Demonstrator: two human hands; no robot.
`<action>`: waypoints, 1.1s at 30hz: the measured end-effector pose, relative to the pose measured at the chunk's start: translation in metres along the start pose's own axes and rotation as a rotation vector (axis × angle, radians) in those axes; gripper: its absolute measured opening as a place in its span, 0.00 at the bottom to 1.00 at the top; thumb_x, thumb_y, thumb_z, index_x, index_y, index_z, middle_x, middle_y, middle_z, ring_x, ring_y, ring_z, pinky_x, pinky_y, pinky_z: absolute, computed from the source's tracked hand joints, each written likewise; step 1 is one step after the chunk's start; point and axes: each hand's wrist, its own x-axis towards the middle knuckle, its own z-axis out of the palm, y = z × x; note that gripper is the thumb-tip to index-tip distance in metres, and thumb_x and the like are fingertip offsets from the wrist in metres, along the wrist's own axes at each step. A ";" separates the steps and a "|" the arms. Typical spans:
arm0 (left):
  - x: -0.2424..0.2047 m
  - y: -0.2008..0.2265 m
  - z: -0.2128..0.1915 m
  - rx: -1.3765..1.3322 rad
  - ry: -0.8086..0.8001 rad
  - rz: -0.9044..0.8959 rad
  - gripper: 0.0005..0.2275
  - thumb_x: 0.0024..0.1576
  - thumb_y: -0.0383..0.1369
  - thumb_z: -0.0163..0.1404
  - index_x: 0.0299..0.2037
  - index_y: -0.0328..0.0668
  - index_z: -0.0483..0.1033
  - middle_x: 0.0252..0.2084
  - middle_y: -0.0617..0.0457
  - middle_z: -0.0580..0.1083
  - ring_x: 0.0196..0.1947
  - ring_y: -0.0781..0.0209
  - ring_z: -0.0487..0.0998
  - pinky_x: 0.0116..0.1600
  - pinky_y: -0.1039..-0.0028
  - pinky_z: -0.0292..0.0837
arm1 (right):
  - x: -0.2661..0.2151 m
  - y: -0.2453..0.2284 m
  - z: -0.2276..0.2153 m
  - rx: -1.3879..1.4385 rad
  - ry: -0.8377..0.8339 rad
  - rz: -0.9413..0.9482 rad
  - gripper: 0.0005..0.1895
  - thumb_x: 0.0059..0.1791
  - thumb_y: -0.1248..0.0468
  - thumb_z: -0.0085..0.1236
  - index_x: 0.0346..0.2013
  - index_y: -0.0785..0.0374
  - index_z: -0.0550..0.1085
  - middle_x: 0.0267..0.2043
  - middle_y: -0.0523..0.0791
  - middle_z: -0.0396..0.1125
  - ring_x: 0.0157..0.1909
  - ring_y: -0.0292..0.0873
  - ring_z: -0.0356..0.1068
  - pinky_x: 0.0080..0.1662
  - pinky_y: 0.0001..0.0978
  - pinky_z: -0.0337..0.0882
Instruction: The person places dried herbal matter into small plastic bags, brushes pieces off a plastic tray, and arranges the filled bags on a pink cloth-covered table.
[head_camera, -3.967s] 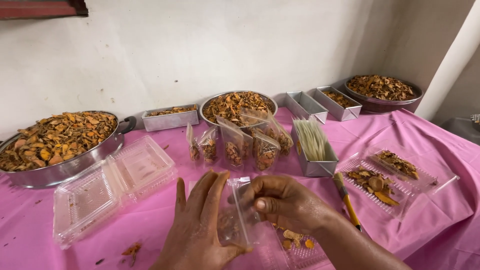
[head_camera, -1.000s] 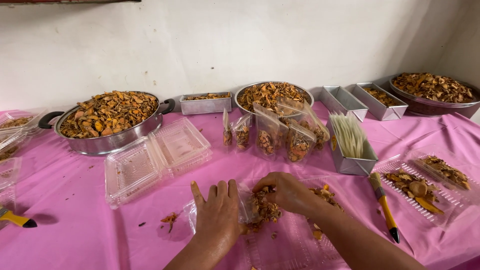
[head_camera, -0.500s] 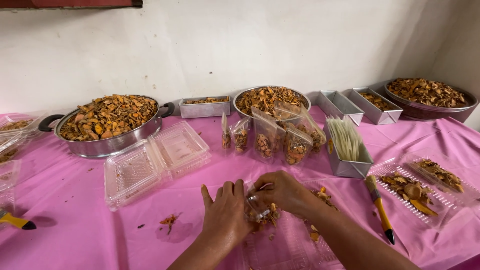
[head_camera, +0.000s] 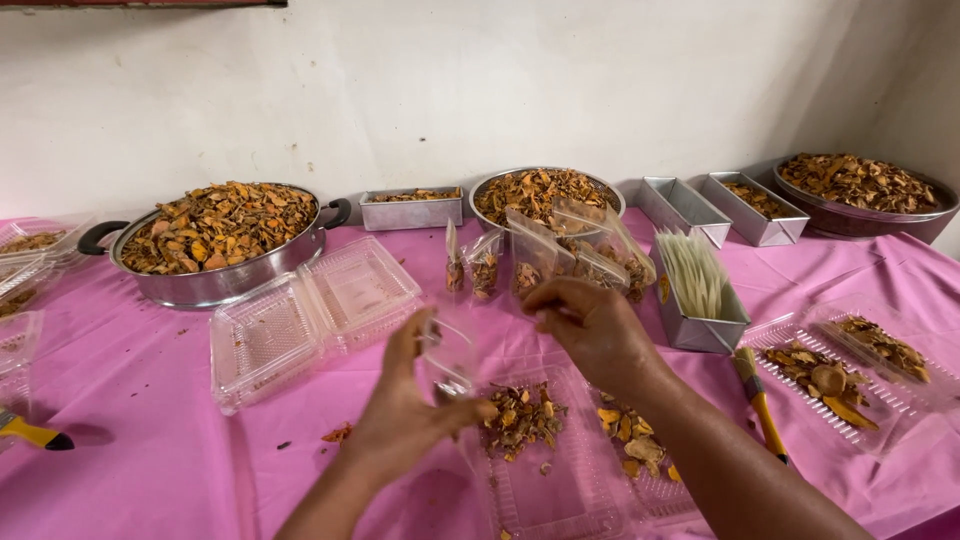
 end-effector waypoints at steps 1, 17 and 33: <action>0.004 -0.004 -0.007 -0.001 -0.002 -0.001 0.54 0.39 0.41 0.67 0.76 0.64 0.42 0.77 0.53 0.53 0.75 0.48 0.53 0.74 0.44 0.54 | 0.002 0.012 0.007 -0.001 -0.001 0.002 0.10 0.49 0.71 0.56 0.44 0.59 0.80 0.46 0.45 0.78 0.47 0.41 0.80 0.52 0.31 0.84; 0.049 -0.078 0.017 1.073 0.029 0.249 0.54 0.44 0.43 0.76 0.74 0.42 0.44 0.68 0.44 0.56 0.69 0.46 0.56 0.73 0.27 0.33 | 0.000 0.114 0.085 -0.411 -0.492 -0.231 0.20 0.42 0.76 0.56 0.46 0.58 0.82 0.40 0.42 0.72 0.42 0.45 0.72 0.45 0.36 0.75; 0.052 -0.062 0.047 1.095 -0.077 0.205 0.49 0.47 0.34 0.70 0.73 0.41 0.45 0.60 0.47 0.59 0.61 0.49 0.63 0.73 0.23 0.29 | -0.006 0.067 0.046 0.025 -0.356 0.181 0.12 0.46 0.70 0.64 0.45 0.59 0.81 0.45 0.42 0.79 0.47 0.39 0.80 0.54 0.29 0.81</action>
